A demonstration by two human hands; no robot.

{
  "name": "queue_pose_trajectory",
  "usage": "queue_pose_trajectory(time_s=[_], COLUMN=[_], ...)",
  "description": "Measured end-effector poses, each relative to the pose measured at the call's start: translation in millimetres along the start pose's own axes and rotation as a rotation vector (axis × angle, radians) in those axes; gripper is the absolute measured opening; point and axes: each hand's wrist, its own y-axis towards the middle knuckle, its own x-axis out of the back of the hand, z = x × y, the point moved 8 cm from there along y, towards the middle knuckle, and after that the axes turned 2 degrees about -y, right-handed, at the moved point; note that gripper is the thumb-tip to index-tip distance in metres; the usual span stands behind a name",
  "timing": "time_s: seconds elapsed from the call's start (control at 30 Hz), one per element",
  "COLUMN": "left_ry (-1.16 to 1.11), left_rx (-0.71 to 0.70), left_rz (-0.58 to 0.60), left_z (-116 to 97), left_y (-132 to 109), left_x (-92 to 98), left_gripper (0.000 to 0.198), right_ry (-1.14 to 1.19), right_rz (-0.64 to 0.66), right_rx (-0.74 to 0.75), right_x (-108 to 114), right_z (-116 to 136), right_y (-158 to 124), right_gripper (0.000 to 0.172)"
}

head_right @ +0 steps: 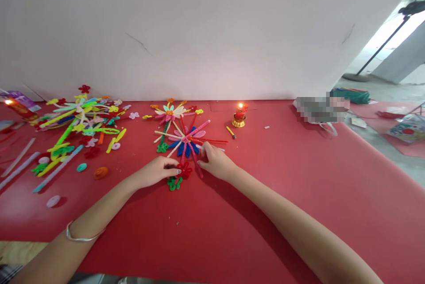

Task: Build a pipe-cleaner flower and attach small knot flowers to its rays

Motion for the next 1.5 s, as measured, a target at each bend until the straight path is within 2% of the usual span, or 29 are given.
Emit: queue_pose_trajectory(time_s=[0.27,0.43,0.6,0.77,0.87,1.0,1.1,1.2,1.5], left_ry=[0.1,0.118,0.314,0.403,0.472,0.488,0.462,0.445,0.385], left_rx=[0.065,0.012,-0.086,-0.11,-0.165,-0.233,-0.24,-0.234,-0.224], left_rz=[-0.062,-0.166,-0.174,-0.166,-0.188,-0.169,-0.12,-0.133,-0.17], left_z=[8,9,-4,-15,-21,-24,-23,-22,-18], left_y=[2,2,-1,-4,-5,-4,-2,-1,0], left_x=[2.4,3.7,1.1,-0.8,-4.5,-11.4,-15.0,-13.8,-11.9], left_gripper=[0.023,0.019,0.02,0.019,0.017,0.018,0.019,0.019,0.019], right_ry=[-0.069,-0.084,0.192,0.591,0.673,0.624,0.569,0.552,0.488], right_rz=[0.045,0.067,0.135,0.189,0.182,0.097,0.071,0.074,0.023], right_rx=[-0.106,-0.167,-0.293,-0.362,-0.355,-0.284,-0.229,-0.191,-0.178], right_x=[-5,-4,-12,-24,-25,-20,-21,-24,-26], right_z=[17,14,-7,-13,-8,-3,0,3,5], right_y=[-2,1,3,5,6,6,6,5,2], right_gripper=[0.024,0.02,0.019,0.031,0.036,0.038,0.034,0.029,0.034])
